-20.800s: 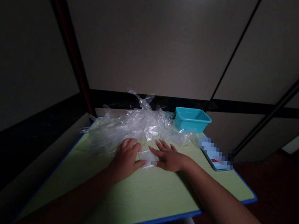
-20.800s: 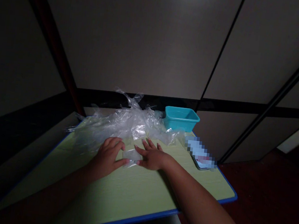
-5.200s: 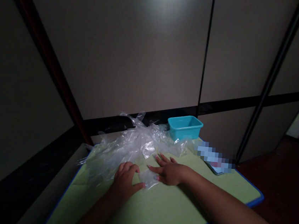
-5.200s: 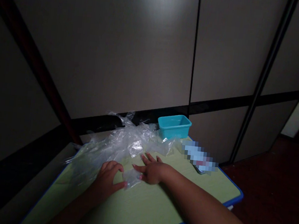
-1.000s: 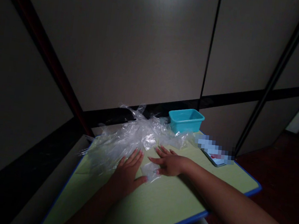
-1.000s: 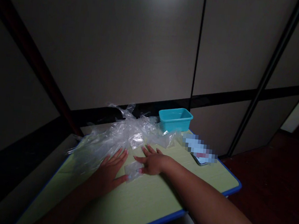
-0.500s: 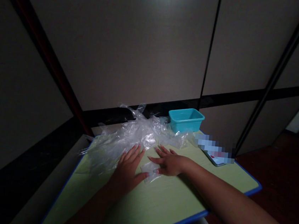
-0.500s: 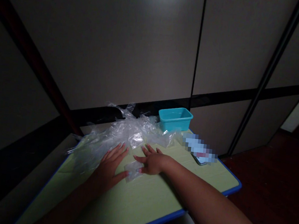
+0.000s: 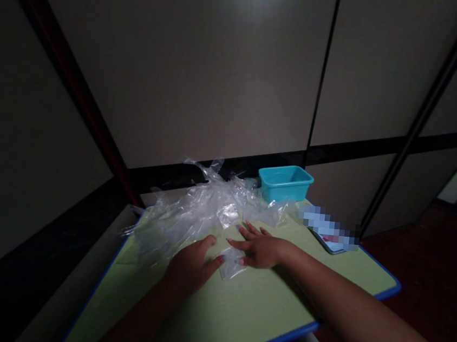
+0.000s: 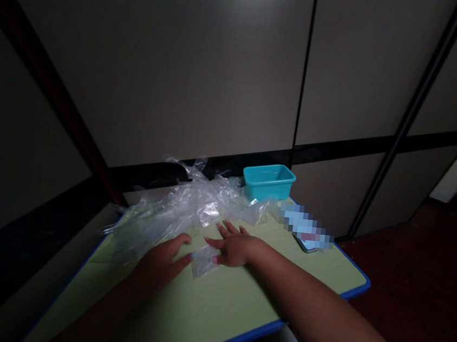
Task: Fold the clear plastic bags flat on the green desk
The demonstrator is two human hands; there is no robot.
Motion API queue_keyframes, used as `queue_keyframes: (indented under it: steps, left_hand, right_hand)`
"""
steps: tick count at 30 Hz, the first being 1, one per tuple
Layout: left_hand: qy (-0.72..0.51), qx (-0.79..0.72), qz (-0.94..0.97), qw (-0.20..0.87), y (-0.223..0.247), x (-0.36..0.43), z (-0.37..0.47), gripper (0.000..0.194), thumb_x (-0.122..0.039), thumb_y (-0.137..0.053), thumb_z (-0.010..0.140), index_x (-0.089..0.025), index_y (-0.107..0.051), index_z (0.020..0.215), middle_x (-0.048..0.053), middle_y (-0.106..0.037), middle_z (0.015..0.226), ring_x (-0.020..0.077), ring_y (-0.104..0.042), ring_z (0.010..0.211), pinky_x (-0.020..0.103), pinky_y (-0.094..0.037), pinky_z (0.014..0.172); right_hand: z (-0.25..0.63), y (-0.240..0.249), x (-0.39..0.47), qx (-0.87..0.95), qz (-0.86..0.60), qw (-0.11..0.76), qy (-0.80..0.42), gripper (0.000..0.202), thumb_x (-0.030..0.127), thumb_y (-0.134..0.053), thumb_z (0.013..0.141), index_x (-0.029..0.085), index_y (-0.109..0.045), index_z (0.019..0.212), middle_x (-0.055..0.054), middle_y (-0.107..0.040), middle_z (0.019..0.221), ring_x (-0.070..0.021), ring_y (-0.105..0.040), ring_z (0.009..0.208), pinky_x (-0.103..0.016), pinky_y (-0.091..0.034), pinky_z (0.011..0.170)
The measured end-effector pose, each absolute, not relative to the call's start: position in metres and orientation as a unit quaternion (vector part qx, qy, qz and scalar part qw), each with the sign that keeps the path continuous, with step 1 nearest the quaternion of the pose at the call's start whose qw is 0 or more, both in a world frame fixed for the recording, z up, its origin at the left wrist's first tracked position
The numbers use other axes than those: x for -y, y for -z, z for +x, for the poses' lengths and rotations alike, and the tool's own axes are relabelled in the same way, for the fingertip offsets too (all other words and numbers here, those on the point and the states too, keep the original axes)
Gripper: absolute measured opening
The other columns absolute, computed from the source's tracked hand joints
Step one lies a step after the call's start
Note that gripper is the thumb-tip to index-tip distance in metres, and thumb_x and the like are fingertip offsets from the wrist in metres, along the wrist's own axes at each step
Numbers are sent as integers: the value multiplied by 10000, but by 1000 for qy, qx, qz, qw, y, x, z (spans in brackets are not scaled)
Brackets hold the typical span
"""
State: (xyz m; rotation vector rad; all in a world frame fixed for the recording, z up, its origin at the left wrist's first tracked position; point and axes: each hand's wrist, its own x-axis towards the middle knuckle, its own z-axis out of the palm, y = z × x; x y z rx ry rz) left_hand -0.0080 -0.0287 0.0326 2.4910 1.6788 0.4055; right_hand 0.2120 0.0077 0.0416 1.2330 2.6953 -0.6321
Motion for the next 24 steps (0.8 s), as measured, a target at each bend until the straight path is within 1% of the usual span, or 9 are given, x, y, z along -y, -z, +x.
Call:
queue_keyframes:
  steps: [1, 2, 3, 4, 6, 11, 19, 22, 24]
  left_hand:
    - [-136, -544, 826, 61, -32, 28, -9, 479, -495, -403, 842, -222, -460, 1233, 60, -620, 1013, 216, -569, 904, 290, -398, 741]
    - [-130, -535, 832, 63, -30, 28, -10, 558, -495, -417, 839, -235, -368, 1330, 70, -606, 1062, 227, -557, 958, 300, -396, 783]
    - [-116, -529, 838, 61, -29, 28, -10, 613, -496, -425, 837, -241, -299, 1381, 77, -602, 1061, 236, -549, 976, 309, -395, 802]
    - [-100, -526, 843, 57, -27, 27, -11, 644, -499, -430, 835, -241, -265, 1402, 80, -604, 1024, 242, -550, 962, 315, -398, 801]
    - [-78, -525, 847, 44, -23, 26, -12, 661, -506, -432, 834, -241, -250, 1412, 77, -599, 954, 244, -551, 923, 318, -403, 789]
    - [-76, -516, 852, 31, -20, 26, -13, 666, -519, -414, 844, -233, -234, 1419, 79, -579, 929, 245, -539, 907, 322, -399, 787]
    - [-63, -522, 850, 39, -23, 27, -11, 714, -509, -446, 833, -214, -190, 1430, 83, -566, 951, 247, -524, 919, 322, -387, 793]
    - [-51, -528, 847, 32, -24, 28, -11, 749, -501, -492, 815, -229, -168, 1433, 81, -561, 979, 246, -515, 933, 322, -379, 802]
    - [-46, -522, 852, 11, -25, 29, -10, 738, -498, -513, 809, -251, -193, 1427, 73, -554, 964, 245, -507, 924, 329, -377, 803]
  right_hand:
    - [212, -43, -7, -887, 407, 57, 208, 677, 531, -445, 829, 346, -168, 1418, -77, 51, 1508, -285, 160, 1338, -596, -56, 1018]
    - [212, -43, -7, -887, 408, 58, 208, 676, 527, -445, 830, 342, -169, 1419, -80, 51, 1507, -288, 157, 1338, -596, -56, 1018]
    - [212, -44, -6, -887, 409, 58, 208, 674, 523, -443, 832, 337, -170, 1420, -84, 52, 1507, -292, 154, 1338, -596, -57, 1018]
    - [212, -44, -6, -886, 409, 59, 208, 672, 521, -440, 835, 333, -168, 1421, -85, 54, 1506, -293, 152, 1338, -597, -58, 1018]
    - [212, -44, -6, -887, 409, 58, 208, 669, 521, -435, 837, 334, -168, 1421, -80, 56, 1507, -293, 155, 1338, -598, -56, 1018]
    - [213, -41, -8, -889, 405, 55, 206, 670, 540, -426, 834, 340, -169, 1419, -75, 58, 1507, -294, 156, 1337, -596, -47, 1019]
    - [211, -43, -7, -889, 406, 58, 202, 666, 520, -433, 838, 326, -176, 1421, -103, 61, 1502, -303, 152, 1336, -602, -58, 1014]
    - [211, -43, -7, -890, 406, 61, 201, 665, 518, -429, 841, 323, -171, 1422, -112, 59, 1501, -299, 154, 1335, -606, -58, 1011]
    - [211, -42, -7, -889, 406, 61, 201, 668, 512, -433, 842, 324, -164, 1423, -108, 57, 1501, -297, 152, 1336, -606, -57, 1011]
